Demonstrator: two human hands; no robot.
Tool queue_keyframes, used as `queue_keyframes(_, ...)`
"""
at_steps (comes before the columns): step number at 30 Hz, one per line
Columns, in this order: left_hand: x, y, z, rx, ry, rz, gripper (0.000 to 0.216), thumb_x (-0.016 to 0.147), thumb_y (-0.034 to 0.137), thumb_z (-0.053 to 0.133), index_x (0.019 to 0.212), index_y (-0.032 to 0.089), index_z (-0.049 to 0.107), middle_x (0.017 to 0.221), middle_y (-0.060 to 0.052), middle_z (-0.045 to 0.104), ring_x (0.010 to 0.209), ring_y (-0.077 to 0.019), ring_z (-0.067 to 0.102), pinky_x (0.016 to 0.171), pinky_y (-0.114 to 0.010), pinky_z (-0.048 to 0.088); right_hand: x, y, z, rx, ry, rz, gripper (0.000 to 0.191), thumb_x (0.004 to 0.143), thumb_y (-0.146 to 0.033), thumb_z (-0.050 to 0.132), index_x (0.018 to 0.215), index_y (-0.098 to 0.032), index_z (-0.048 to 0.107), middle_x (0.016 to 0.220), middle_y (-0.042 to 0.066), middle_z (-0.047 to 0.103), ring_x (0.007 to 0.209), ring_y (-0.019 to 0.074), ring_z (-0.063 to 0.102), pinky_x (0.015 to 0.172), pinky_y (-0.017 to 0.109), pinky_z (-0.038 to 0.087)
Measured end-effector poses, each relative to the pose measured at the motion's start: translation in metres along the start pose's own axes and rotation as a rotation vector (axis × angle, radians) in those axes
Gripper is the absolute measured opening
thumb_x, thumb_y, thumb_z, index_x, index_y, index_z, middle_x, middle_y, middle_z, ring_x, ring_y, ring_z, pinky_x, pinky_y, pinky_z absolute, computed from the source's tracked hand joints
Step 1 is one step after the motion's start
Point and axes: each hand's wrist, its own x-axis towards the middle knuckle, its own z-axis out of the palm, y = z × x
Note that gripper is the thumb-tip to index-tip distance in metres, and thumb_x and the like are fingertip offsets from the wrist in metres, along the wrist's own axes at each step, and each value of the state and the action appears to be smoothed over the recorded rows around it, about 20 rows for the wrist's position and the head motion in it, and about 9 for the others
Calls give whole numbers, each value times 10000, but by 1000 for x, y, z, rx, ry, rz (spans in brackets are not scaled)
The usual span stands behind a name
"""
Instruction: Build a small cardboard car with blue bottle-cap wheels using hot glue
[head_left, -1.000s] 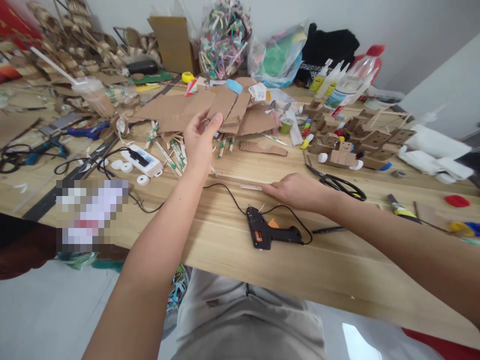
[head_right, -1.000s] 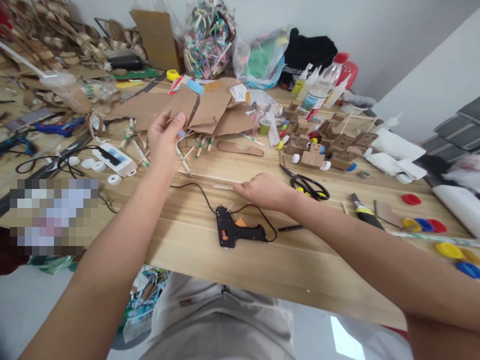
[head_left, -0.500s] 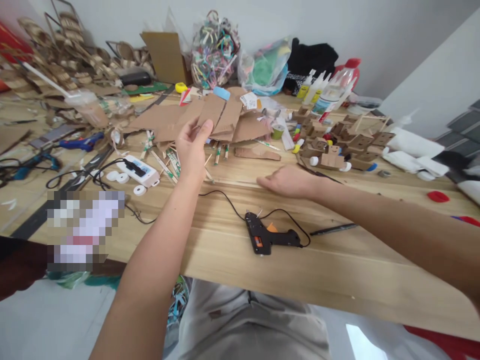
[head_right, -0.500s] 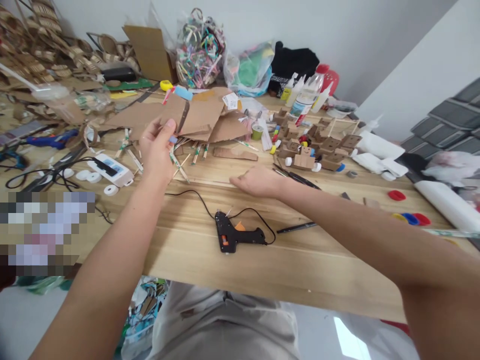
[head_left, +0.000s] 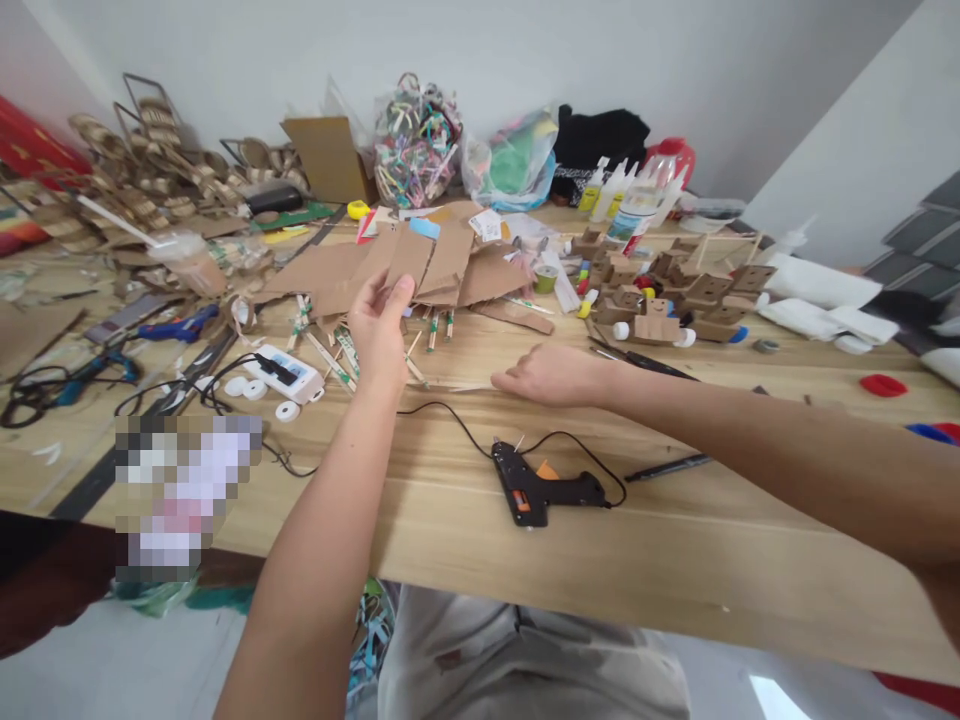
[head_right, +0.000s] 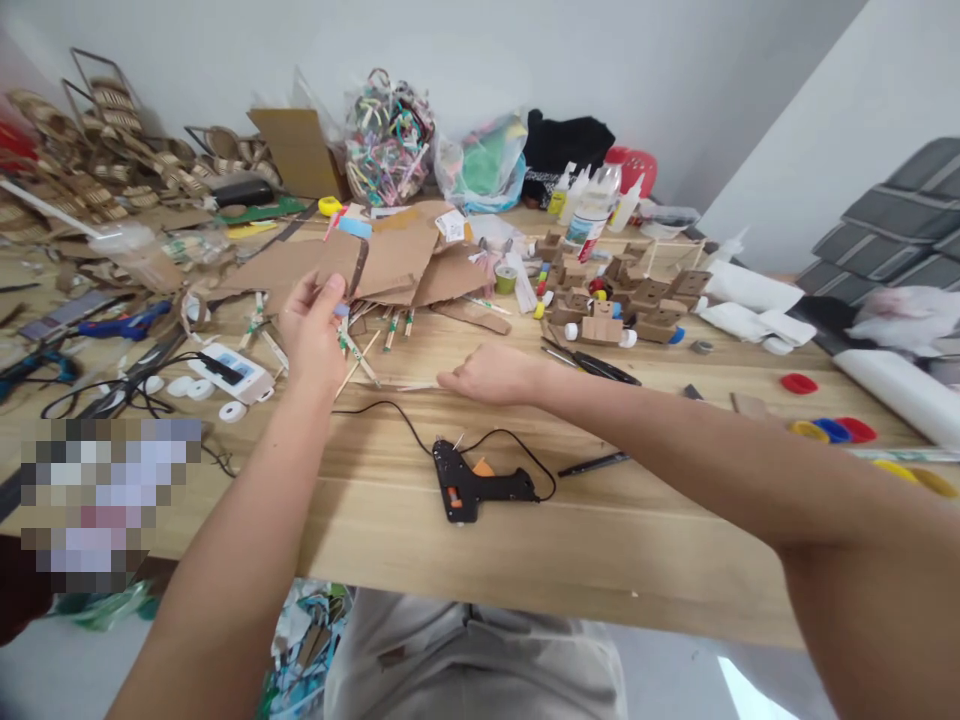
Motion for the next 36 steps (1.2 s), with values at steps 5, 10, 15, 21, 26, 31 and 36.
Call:
queue_keyframes(5, -6, 4, 6, 3, 72, -14, 445, 615, 467, 927, 949, 247, 733, 923, -22, 795, 907, -187, 750, 811, -283, 567, 22, 4, -5, 13, 4, 81, 357, 989, -37, 399, 1181, -122, 688, 860, 140, 805, 763, 224, 734, 619, 306, 385)
queue_keyframes(10, -11, 10, 10, 16, 117, 8, 503, 560, 526, 906, 918, 238, 703, 813, 0, 745, 792, -163, 712, 718, -264, 519, 29, 30, -20, -10, 80, 225, 385, 989, -29, 381, 1204, -88, 695, 970, 212, 806, 852, 261, 759, 631, 322, 430)
queue_keyframes(15, -12, 10, 8, 15, 111, 42, 483, 572, 548, 897, 890, 236, 710, 799, -2, 739, 740, -145, 676, 675, -252, 483, -12, 11, -4, 72, 56, 200, 291, 969, -57, 489, 1117, -152, 721, 769, 103, 792, 718, 212, 746, 600, 281, 419)
queue_keyframes(21, -21, 1, 15, 91, 46, -71, 484, 522, 503, 927, 877, 233, 739, 855, -23, 765, 806, -171, 705, 736, -267, 521, -19, 17, 1, 166, 80, 368, 345, 943, -34, 475, 1193, -103, 704, 934, 208, 814, 861, 266, 797, 665, 302, 512)
queue_keyframes(26, -33, -12, 23, 488, -239, -101, 312, 603, 382, 846, 850, 223, 740, 686, 0, 684, 683, -191, 648, 710, -323, 522, -38, 34, -7, 289, 134, 599, 346, 995, -119, 469, 1262, -118, 689, 1056, 237, 811, 999, 310, 796, 717, 328, 544)
queue_keyframes(31, -51, -19, 29, 739, -483, -73, 239, 591, 216, 834, 819, 252, 773, 713, -26, 739, 717, -253, 683, 783, -401, 554, -90, 25, 9, 485, 179, 721, 264, 1028, -248, 505, 1071, -154, 748, 1051, 199, 812, 981, 296, 781, 713, 303, 508)
queue_keyframes(36, -58, -12, 33, 903, -526, -24, 361, 615, 161, 856, 955, 261, 787, 1041, -83, 837, 1128, -358, 732, 1181, -570, 413, -122, 12, 37, 658, 287, 765, 276, 1017, -316, 500, 941, -188, 732, 844, 100, 770, 775, 238, 711, 647, 284, 446)
